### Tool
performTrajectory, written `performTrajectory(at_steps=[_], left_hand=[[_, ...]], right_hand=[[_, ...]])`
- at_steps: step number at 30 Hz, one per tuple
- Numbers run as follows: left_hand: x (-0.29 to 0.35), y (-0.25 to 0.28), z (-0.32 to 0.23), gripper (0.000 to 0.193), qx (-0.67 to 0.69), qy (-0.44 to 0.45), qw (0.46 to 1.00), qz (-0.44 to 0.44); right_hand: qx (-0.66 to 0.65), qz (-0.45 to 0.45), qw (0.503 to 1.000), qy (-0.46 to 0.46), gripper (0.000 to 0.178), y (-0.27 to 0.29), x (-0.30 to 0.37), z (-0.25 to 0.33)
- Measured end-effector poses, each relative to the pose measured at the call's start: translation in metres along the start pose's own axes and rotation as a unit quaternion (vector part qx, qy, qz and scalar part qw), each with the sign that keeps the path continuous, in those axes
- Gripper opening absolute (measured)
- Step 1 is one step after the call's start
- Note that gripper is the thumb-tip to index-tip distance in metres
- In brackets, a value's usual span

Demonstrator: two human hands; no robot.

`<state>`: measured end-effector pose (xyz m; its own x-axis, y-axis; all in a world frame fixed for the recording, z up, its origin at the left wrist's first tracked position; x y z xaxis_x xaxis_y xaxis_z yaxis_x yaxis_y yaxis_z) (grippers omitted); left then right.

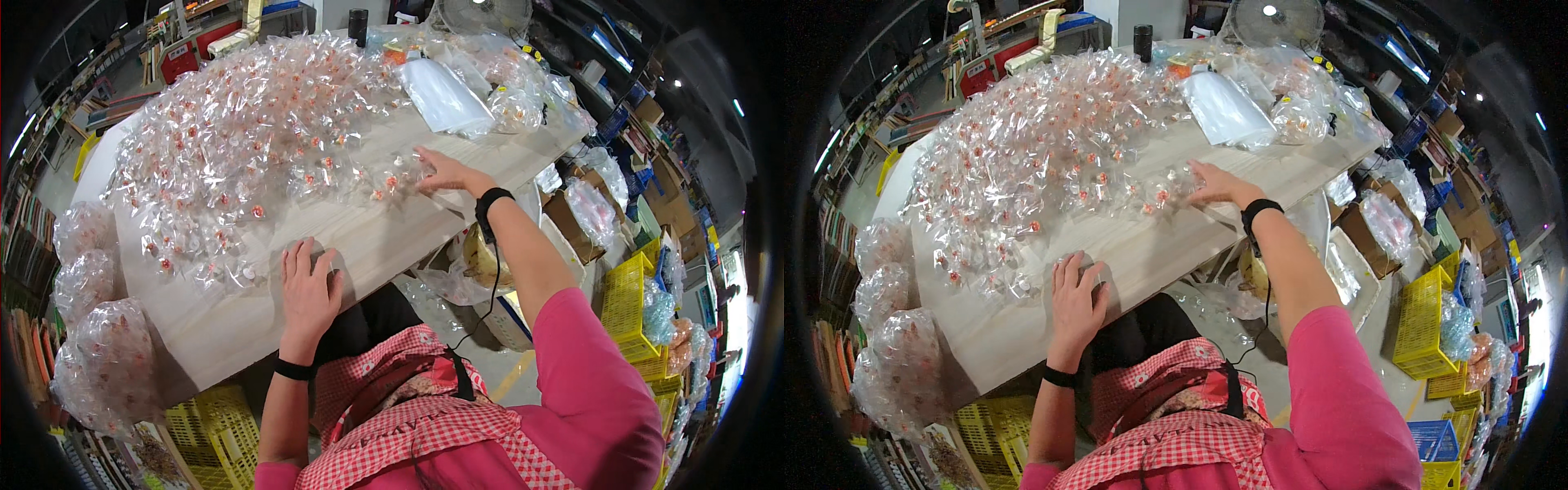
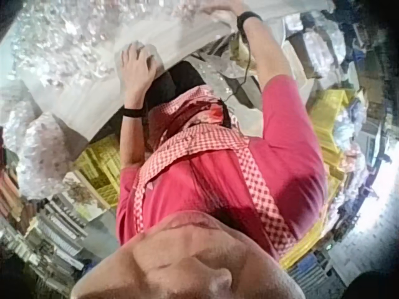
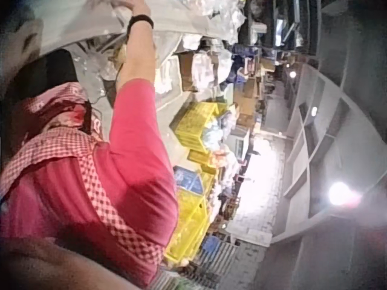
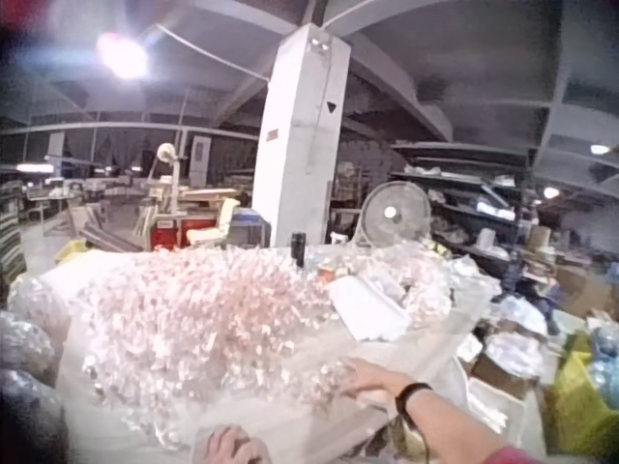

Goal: Packing small plastic components into individual plastic bags and then into larger bags.

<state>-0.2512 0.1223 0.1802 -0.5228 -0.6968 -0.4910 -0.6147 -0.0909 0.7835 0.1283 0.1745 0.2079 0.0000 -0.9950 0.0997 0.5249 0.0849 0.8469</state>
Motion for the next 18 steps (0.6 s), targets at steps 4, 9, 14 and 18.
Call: performTrajectory(at_steps=[4, 9, 14, 18], left_hand=[[-0.003, 0.002, -0.006, 0.034, -0.006, -0.006, 1.000, 0.008], [-0.003, 0.004, -0.003, 0.034, -0.005, 0.002, 1.000, 0.007], [-0.004, 0.006, -0.004, 0.035, -0.004, 0.002, 1.000, 0.011], [-0.005, 0.003, -0.004, 0.035, -0.001, -0.004, 1.000, 0.009]], right_hand=[[0.123, -0.115, 0.985, 0.025, 0.059, -0.013, -0.002, -0.017], [0.048, -0.166, 0.984, 0.039, 0.036, -0.005, 0.006, -0.004], [-0.047, -0.230, 0.971, -0.036, 0.034, 0.015, 0.000, 0.017], [0.050, -0.314, 0.944, 0.091, 0.026, -0.001, -0.031, 0.035]])
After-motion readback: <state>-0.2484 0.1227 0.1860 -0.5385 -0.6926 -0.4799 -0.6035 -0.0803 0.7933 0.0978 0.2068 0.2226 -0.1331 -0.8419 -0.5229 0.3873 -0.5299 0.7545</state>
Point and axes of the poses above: each hand's wrist, its own x-axis away from the middle knuckle, its own y-axis out of the back of the hand, z = x × y, the point moved 2 cm from there along -x, towards the middle knuckle, and after that the axes turned 1 degree about -x, right-handed, at the moved point
